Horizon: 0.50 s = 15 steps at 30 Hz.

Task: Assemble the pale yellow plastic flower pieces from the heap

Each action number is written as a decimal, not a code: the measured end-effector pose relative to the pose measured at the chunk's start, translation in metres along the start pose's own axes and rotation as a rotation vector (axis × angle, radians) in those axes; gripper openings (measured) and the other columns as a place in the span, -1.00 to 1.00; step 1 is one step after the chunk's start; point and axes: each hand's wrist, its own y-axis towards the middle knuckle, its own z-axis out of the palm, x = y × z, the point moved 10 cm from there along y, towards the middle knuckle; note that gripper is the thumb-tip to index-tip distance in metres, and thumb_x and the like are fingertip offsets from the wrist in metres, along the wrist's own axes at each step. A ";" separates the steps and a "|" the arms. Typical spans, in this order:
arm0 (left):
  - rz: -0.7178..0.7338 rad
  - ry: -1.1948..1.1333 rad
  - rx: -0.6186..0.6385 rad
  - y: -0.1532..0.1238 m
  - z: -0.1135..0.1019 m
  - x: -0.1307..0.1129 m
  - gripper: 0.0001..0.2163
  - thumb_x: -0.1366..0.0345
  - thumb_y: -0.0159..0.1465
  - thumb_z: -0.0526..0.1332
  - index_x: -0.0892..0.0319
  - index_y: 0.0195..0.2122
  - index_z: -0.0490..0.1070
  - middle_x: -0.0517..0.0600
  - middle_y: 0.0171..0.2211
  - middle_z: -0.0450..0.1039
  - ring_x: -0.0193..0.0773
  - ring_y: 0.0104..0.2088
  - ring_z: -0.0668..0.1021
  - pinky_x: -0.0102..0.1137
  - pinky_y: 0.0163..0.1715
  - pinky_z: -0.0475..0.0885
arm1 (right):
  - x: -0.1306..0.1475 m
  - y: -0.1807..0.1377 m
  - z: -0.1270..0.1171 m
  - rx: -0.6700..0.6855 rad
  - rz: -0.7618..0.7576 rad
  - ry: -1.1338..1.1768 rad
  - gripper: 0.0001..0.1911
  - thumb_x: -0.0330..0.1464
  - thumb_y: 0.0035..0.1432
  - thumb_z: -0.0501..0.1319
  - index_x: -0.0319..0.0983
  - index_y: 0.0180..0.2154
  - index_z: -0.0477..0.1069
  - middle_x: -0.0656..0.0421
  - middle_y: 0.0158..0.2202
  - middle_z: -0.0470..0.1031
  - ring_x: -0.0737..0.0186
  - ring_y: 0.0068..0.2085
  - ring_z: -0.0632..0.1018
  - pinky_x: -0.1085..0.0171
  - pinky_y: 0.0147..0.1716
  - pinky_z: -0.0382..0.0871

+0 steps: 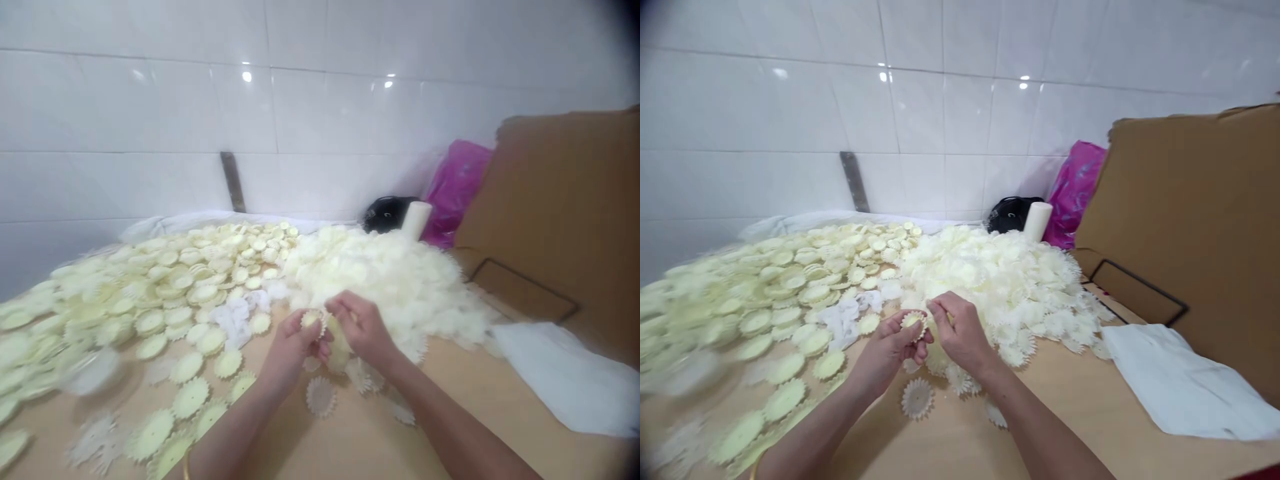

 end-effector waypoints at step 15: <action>-0.049 -0.059 -0.091 -0.007 -0.008 0.009 -0.74 0.12 0.06 0.19 0.20 -0.41 0.23 -0.16 -0.74 0.25 -0.49 -0.78 0.23 -0.56 -0.77 0.11 | -0.007 -0.008 0.018 0.147 0.061 0.059 -0.85 -0.29 0.06 0.14 -0.25 -0.36 0.37 0.15 -0.40 0.41 0.26 -0.35 0.44 0.27 -0.30 0.32</action>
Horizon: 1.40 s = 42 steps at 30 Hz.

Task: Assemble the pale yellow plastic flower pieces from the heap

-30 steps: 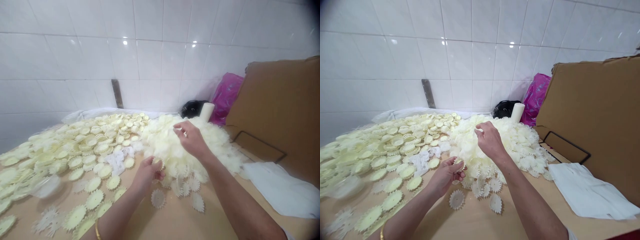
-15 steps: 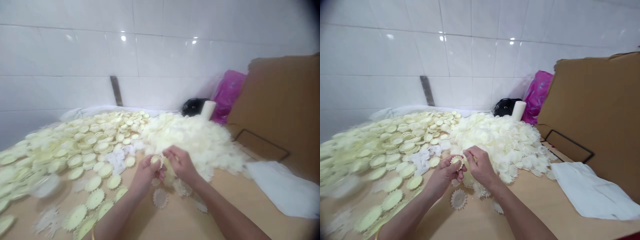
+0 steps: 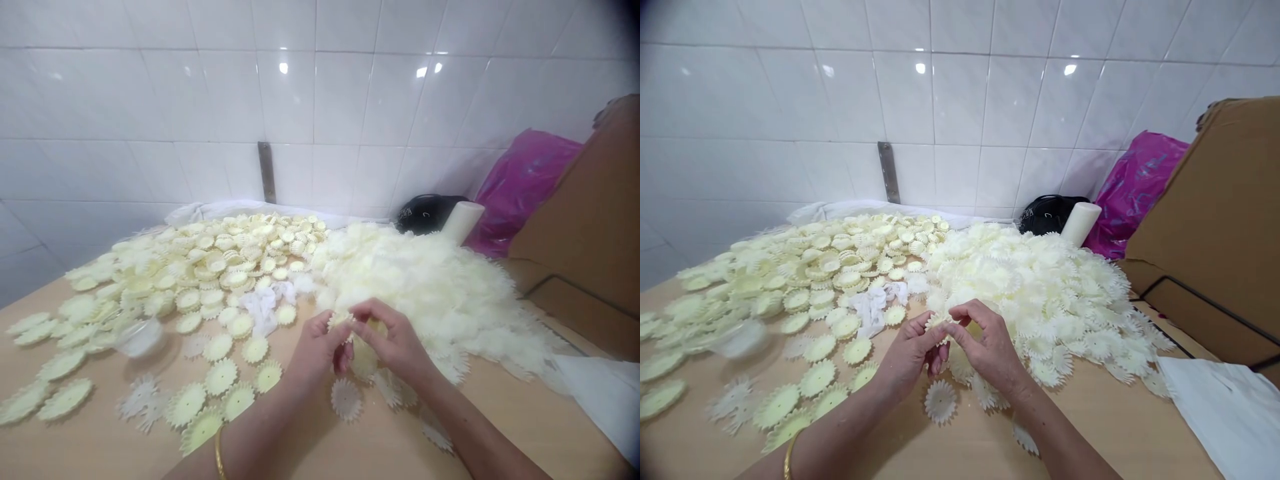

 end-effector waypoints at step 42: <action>-0.062 -0.158 -0.013 -0.002 0.001 0.000 -0.75 0.12 0.03 0.23 0.20 -0.44 0.29 -0.13 -0.56 0.20 -0.47 -0.63 0.34 -0.58 -0.72 0.12 | 0.033 -0.018 0.002 -0.127 -0.470 -0.527 -0.67 -0.62 0.02 -0.04 -0.26 -0.23 0.36 0.06 -0.37 0.34 0.19 -0.31 0.35 0.23 -0.37 0.27</action>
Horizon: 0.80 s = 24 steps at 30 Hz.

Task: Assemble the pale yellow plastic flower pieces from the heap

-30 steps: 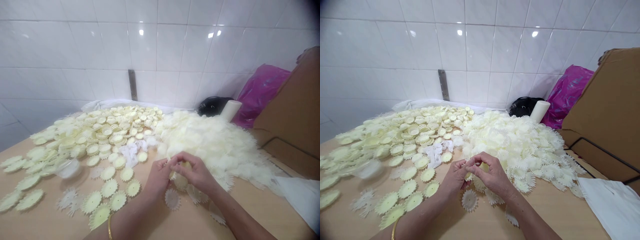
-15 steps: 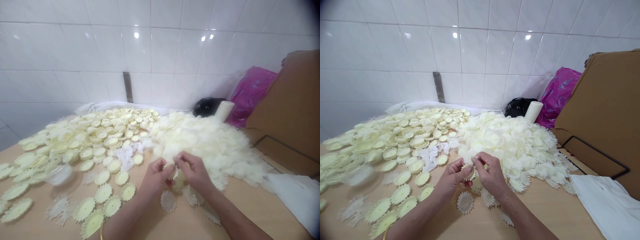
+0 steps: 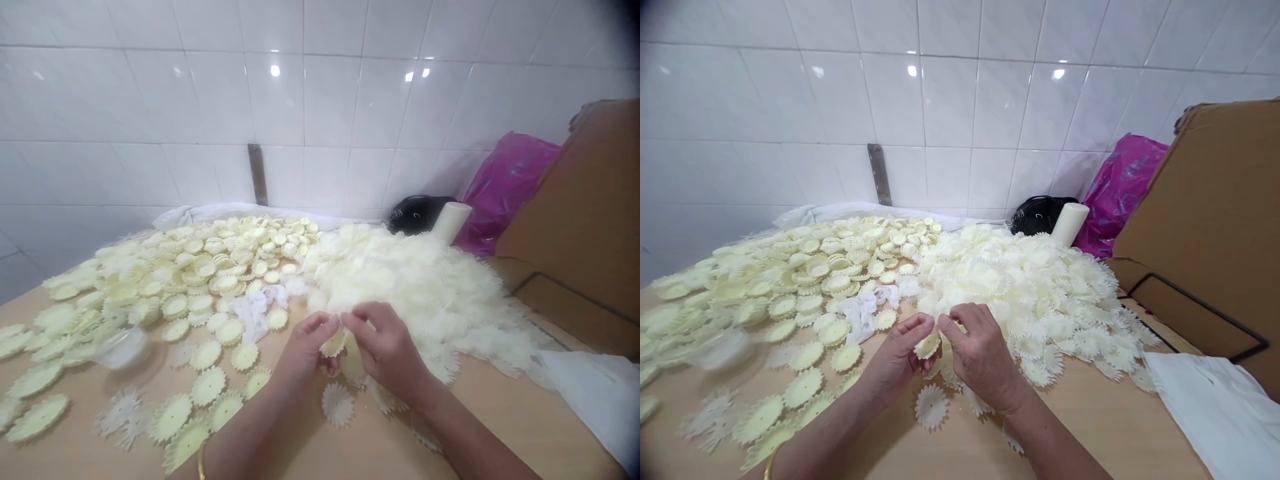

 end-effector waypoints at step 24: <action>-0.096 -0.057 0.002 0.006 0.000 0.011 -0.78 0.49 -0.05 0.23 0.30 -0.33 0.35 0.10 -0.46 0.47 -0.32 -0.48 0.52 -0.49 -0.45 0.39 | -0.042 -0.002 -0.040 -0.251 0.326 -0.277 -0.75 -0.41 0.10 0.06 -0.26 -0.14 0.29 0.00 -0.20 0.34 0.03 -0.15 0.31 0.10 -0.22 0.16</action>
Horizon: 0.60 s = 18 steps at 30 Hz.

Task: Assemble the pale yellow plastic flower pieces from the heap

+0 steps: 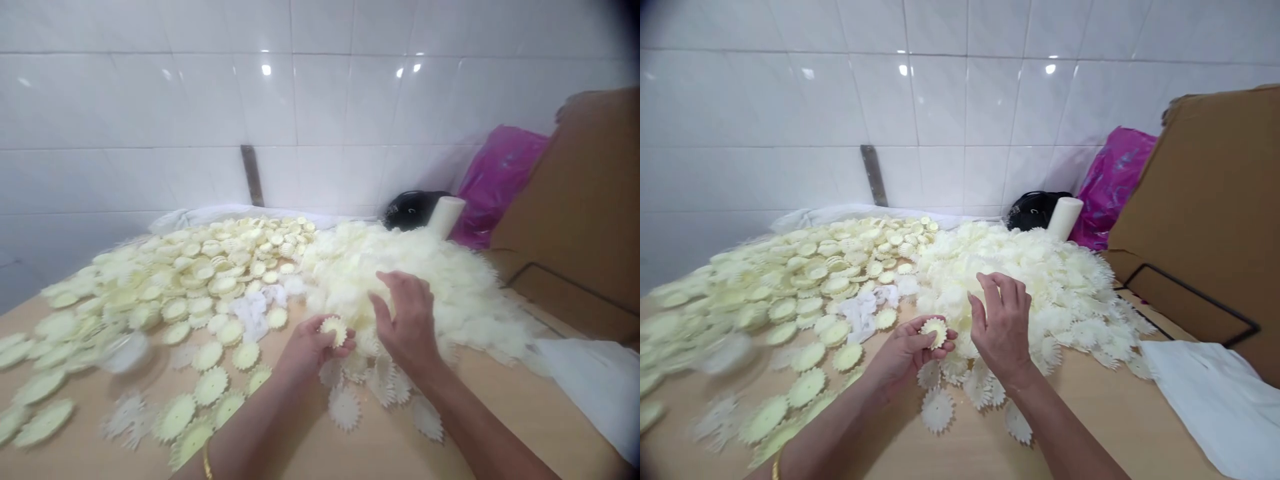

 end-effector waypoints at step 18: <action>0.121 0.250 0.036 -0.004 0.000 -0.007 -0.70 0.05 0.04 0.19 0.22 -0.51 0.24 -0.09 -0.72 0.32 -0.43 -0.75 0.34 -0.54 -0.75 0.18 | 0.033 -0.012 0.031 0.324 0.017 0.462 -0.81 -0.39 0.16 -0.02 -0.24 -0.39 0.34 0.10 -0.41 0.40 0.19 -0.32 0.38 0.20 -0.31 0.23</action>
